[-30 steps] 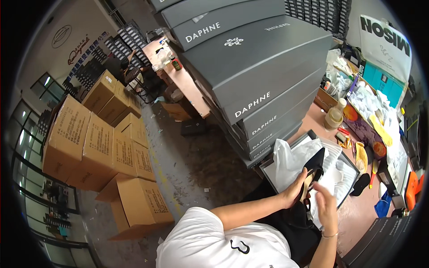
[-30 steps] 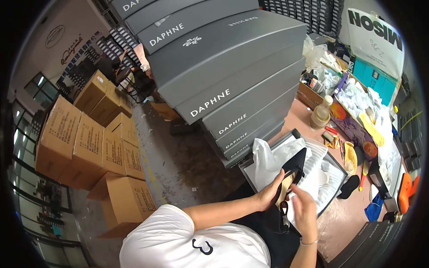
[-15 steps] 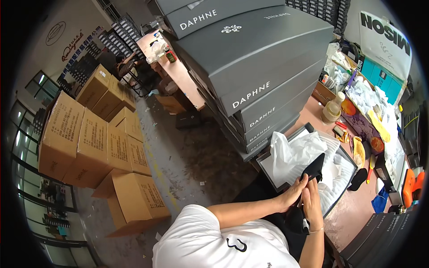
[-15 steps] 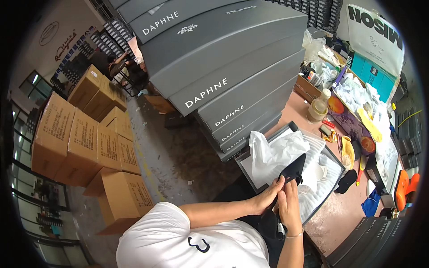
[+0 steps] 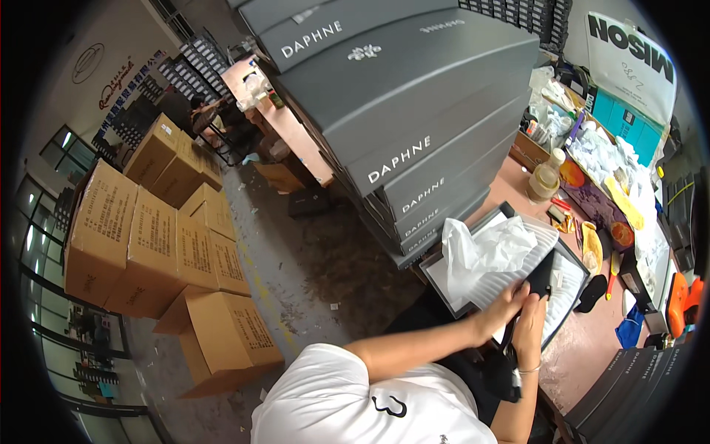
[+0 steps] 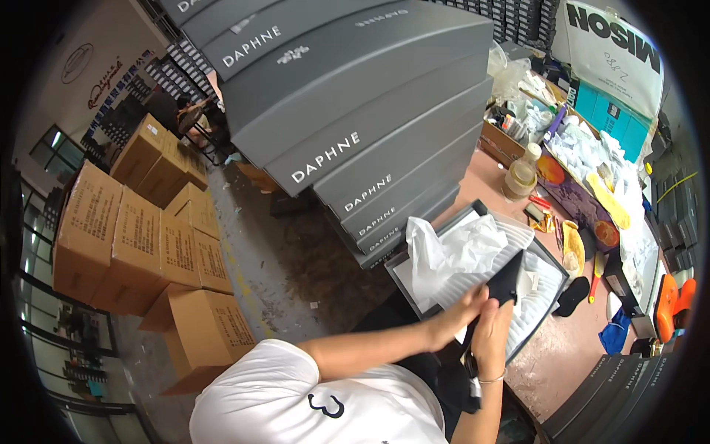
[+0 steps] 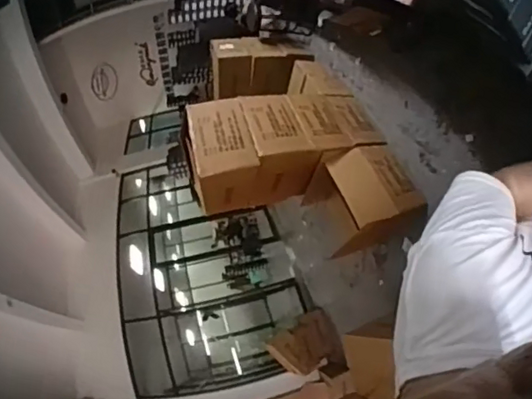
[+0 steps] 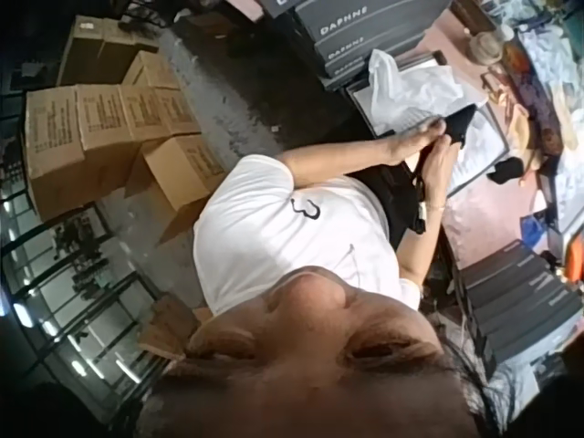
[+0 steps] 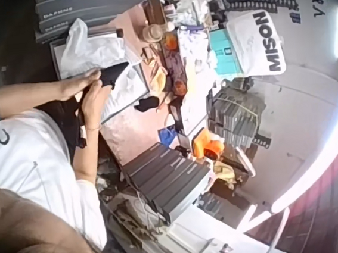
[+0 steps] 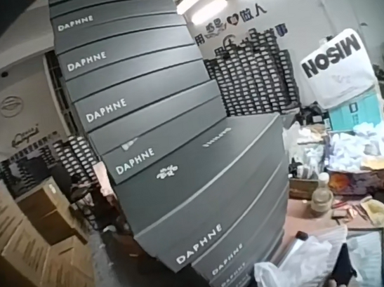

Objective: Packing pairs of high-heeled shoes into boxes with protective tissue paper.

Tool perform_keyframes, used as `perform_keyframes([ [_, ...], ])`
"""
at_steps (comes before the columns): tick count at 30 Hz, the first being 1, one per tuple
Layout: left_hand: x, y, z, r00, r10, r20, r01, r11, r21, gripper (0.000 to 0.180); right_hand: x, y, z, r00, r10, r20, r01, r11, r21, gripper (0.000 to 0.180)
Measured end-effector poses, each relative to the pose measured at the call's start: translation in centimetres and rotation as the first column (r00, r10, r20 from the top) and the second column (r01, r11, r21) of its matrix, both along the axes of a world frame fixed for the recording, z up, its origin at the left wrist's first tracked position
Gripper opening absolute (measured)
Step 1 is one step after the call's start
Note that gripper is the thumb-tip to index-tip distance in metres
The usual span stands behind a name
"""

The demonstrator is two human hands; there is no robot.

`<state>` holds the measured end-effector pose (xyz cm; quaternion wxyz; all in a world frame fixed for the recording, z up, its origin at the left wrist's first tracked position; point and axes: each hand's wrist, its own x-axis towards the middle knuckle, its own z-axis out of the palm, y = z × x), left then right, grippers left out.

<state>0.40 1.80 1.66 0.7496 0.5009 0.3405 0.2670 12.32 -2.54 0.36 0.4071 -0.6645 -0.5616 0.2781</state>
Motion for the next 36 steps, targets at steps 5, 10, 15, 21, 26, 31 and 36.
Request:
perform_keyframes([
  [5,0.7,3.2,0.6,0.953,0.122,0.278,-0.033,0.951,-0.306,0.048,-2.2,-0.4,-0.2,0.989,0.151,0.004,-0.150,0.987,-0.064,0.080],
  [10,0.1,2.1,-0.1,0.968,0.140,0.210,-0.144,0.990,0.005,0.063,-3.6,-0.7,-0.4,0.987,0.073,-0.142,-0.073,0.997,0.004,0.093],
  [15,-2.6,1.5,1.9,0.954,0.234,0.187,-0.201,0.963,-0.182,0.044,-3.2,-3.0,4.0,0.878,0.478,-0.039,-0.478,0.868,-0.133,0.080],
  [21,-2.9,2.1,-0.3,0.973,0.003,0.232,0.067,0.954,-0.292,0.046,-4.5,-5.4,2.5,0.926,0.277,0.257,-0.300,0.953,0.054,0.072],
  [26,-2.3,0.1,-0.5,0.982,0.056,0.180,-0.013,0.973,-0.230,0.044,-4.1,-5.5,2.1,0.966,0.250,0.065,-0.251,0.968,0.011,0.058],
  [31,-2.9,2.6,-1.4,0.919,0.037,0.391,0.115,0.927,-0.358,0.057,0.7,-6.6,3.8,0.794,0.083,-0.602,-0.241,0.952,-0.186,0.036],
  [36,-2.9,-0.4,-1.4,0.873,0.117,0.474,0.167,0.840,-0.516,0.072,11.5,2.5,-2.0,0.772,-0.211,0.599,0.270,0.963,-0.010,0.026],
])
